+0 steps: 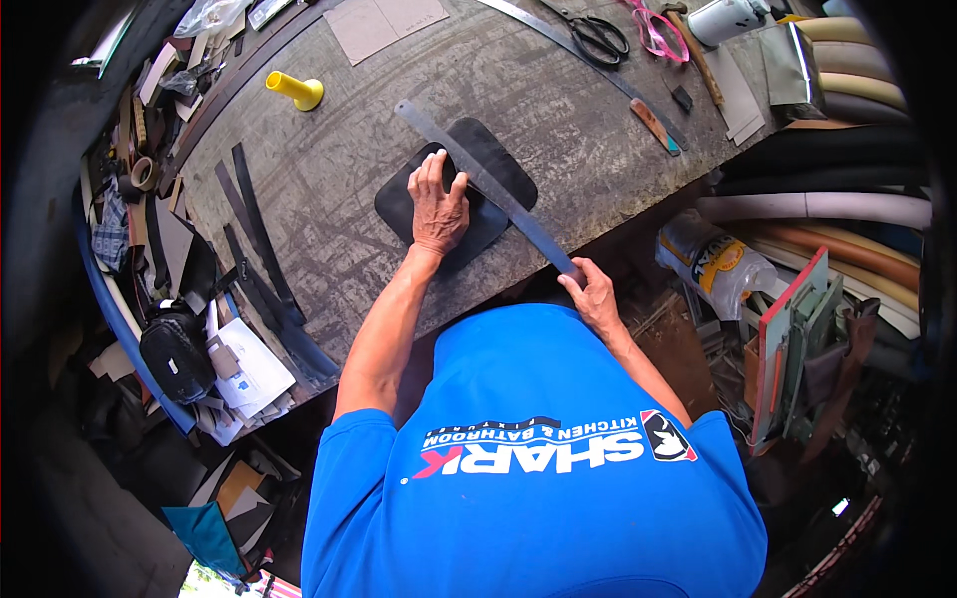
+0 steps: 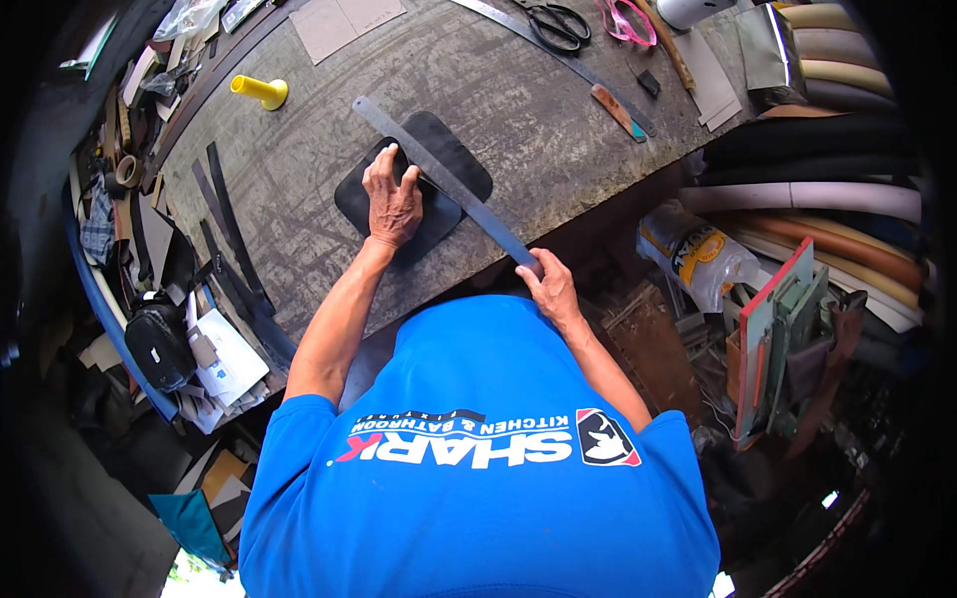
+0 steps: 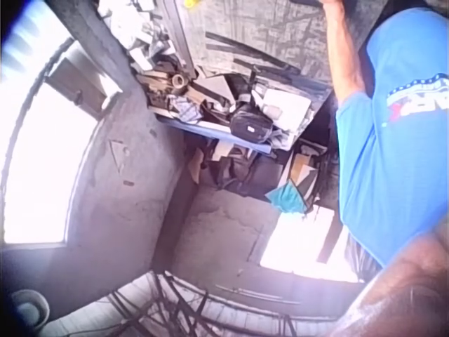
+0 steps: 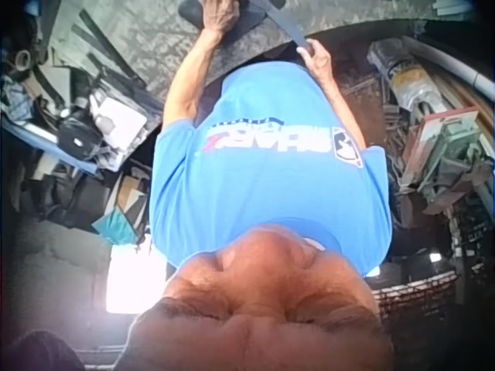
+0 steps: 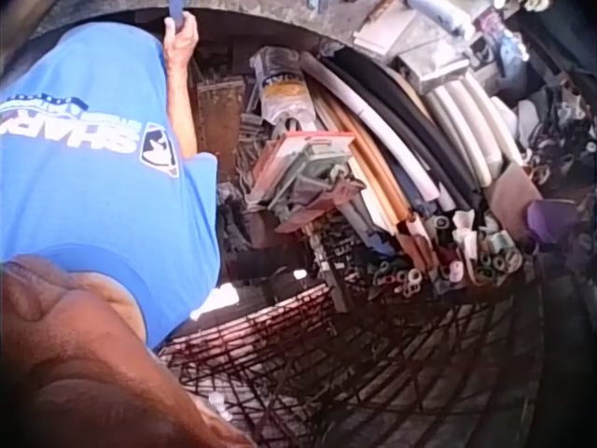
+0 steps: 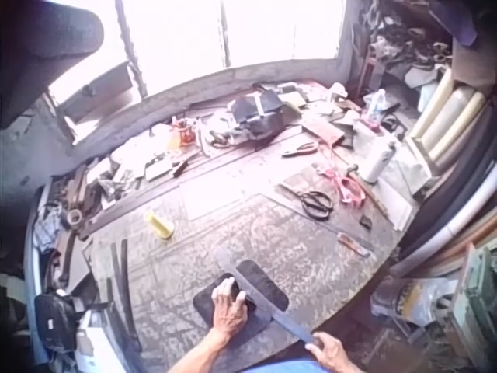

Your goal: The person is thinning a piece of black leather using a skiving machine.

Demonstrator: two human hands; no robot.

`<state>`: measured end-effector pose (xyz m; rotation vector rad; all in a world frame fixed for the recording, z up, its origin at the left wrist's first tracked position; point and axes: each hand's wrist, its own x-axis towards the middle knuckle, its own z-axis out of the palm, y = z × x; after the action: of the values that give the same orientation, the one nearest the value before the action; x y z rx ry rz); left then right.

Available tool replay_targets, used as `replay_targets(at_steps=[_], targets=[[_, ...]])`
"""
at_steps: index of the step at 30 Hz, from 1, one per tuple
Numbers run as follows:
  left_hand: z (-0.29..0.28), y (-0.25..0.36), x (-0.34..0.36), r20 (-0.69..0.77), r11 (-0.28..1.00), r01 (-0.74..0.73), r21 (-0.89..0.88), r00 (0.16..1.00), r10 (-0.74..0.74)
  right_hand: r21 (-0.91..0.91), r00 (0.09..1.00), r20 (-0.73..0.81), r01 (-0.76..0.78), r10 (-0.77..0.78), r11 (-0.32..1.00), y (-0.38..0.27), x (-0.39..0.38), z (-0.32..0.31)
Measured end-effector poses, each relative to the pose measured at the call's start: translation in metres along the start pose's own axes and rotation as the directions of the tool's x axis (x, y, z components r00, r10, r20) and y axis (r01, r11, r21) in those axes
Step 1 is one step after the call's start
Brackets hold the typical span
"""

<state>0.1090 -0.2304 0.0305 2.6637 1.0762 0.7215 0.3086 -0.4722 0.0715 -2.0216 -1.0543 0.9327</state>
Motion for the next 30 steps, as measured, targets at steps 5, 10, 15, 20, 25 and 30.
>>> replay_targets(at_steps=[5, 10, 15, 20, 25, 30], targets=[[0.002, 0.002, 0.001, -0.034, 0.999, 0.027, -0.045, 0.999, -0.028, -0.035, 0.997, 0.06, -0.037, 0.039, 0.999, -0.008, -0.015, 0.011], [0.005, 0.005, 0.0, 0.012, 0.987, 0.159, -0.03, 0.987, -0.159, -0.096, 0.999, 0.043, 0.029, -0.025, 0.995, -0.01, -0.016, 0.014], [-0.001, 0.005, 0.006, 0.027, 0.982, 0.139, 0.127, 0.989, -0.144, -0.106, 0.997, 0.07, -0.01, 0.017, 0.994, -0.021, -0.006, 0.018], [-0.004, -0.009, 0.012, 0.061, 0.979, 0.2, 0.04, 0.977, -0.203, -0.128, 0.999, 0.043, -0.014, 0.02, 0.992, -0.022, -0.004, 0.025], [-0.003, -0.013, 0.013, 0.049, 0.982, 0.166, 0.093, 0.984, -0.172, -0.129, 1.0, 0.006, -0.003, 0.004, 0.992, -0.023, -0.004, 0.028], [-0.001, -0.013, 0.01, 0.08, 0.972, 0.178, 0.152, 0.978, -0.192, -0.153, 0.999, -0.041, 0.0, -0.006, 0.988, -0.02, -0.006, 0.03]])
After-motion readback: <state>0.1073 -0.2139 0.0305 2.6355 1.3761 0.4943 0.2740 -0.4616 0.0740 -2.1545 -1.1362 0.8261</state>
